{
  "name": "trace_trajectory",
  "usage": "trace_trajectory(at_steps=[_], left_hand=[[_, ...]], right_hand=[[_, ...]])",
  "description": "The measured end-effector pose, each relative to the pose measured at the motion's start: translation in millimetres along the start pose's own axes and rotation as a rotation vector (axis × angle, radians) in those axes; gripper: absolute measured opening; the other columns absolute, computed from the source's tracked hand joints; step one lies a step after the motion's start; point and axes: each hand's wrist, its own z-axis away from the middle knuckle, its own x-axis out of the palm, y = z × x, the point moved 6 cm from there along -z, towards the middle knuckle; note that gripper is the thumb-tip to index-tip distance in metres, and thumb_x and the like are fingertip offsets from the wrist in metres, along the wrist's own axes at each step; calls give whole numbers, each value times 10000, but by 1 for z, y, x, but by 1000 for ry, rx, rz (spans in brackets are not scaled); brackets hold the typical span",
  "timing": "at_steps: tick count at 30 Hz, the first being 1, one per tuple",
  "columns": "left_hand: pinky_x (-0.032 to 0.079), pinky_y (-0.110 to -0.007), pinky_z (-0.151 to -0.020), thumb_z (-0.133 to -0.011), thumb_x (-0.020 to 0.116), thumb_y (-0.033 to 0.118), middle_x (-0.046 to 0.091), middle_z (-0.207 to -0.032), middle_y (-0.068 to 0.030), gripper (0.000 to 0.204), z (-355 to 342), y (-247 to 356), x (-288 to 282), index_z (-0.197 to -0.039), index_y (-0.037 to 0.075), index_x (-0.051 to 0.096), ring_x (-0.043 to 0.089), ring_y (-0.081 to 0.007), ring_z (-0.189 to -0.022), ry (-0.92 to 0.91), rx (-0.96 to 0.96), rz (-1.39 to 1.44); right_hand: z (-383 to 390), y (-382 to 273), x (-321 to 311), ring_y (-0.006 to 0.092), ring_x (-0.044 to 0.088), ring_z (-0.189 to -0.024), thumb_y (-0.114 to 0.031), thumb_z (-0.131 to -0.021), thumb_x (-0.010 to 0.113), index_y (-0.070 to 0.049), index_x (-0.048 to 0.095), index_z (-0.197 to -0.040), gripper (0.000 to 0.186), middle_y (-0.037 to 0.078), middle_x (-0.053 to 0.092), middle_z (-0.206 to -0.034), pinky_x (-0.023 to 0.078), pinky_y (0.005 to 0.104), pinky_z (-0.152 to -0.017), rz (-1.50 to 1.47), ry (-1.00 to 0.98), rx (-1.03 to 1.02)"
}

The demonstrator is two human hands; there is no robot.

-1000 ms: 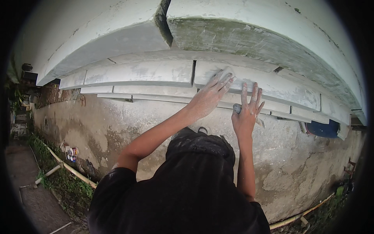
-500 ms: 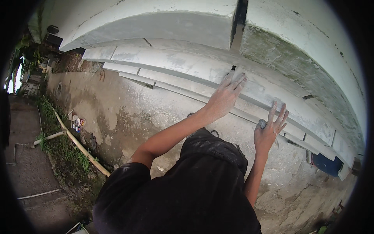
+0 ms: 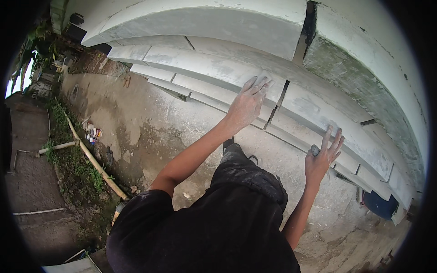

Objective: Smoothing and applying white putty or plaster to a wall ledge using a brush and a scraper.

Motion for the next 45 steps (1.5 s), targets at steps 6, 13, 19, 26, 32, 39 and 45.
trace_trajectory(at_steps=[6, 13, 19, 26, 32, 39, 45], left_hand=[[395, -462, -1148, -960, 594, 143, 616, -1371, -174, 338, 22, -88, -33, -1283, 80, 671, 523, -408, -1305, 116, -196, 10], [454, -462, -1086, -947, 588, 103, 612, -1369, -206, 275, 52, -194, -97, -1186, 46, 712, 559, -429, -1275, 186, -609, -61], [479, -433, -1068, -917, 623, 52, 639, -1332, -205, 265, 47, -142, -69, -1156, 2, 724, 581, -387, -1278, 253, -443, -34], [460, -438, -1101, -908, 657, 79, 624, -1368, -183, 306, 49, -106, -63, -1206, 28, 707, 543, -390, -1325, 201, -391, 60], [451, -446, -1113, -875, 644, 51, 603, -1396, -166, 476, 50, -120, -85, -1344, 133, 638, 539, -405, -1309, 60, -310, -32], [500, -459, -1021, -871, 638, 17, 616, -1323, -269, 510, 71, -171, -109, -1379, 24, 586, 614, -436, -1185, 200, -657, 29], [531, -426, -878, -850, 626, -15, 691, -1109, -259, 607, 109, -218, -127, -1443, -49, 499, 684, -361, -977, 470, -816, 194]], right_hand=[[2, 3, -1, 400, 154, -1552, 81, -721, 606, -274, 299, -1616, 1010, 86, 175, -1700, 184, 557, -1224, 5, -18, 3], [1, -2, -2, 391, 149, -1556, 72, -722, 619, -308, 283, -1616, 1028, 63, 154, -1704, 183, 623, -1213, -40, 13, -19], [3, -1, -5, 393, 137, -1556, 67, -725, 606, -287, 303, -1611, 1001, 91, 162, -1699, 198, 584, -1223, -44, 25, -17], [-12, -27, -51, 279, 528, -1322, -137, -934, 636, -73, 606, -1417, 489, 171, 557, -1439, 374, 379, -1119, -476, -124, 245], [-33, -58, -46, 97, 490, -742, -414, -1048, 517, 34, 658, -1305, 535, 2, 547, -853, 427, 239, -684, -1100, -43, 301], [-44, -126, 12, 58, 534, -659, -440, -1013, 601, -47, 671, -1128, 416, -6, 601, -837, 411, 221, -515, -1619, -99, 714], [-61, -185, 46, 83, 644, -700, -230, -921, 767, -93, 685, -1077, 223, 9, 685, -904, 569, 237, -618, -1521, -197, 636]])
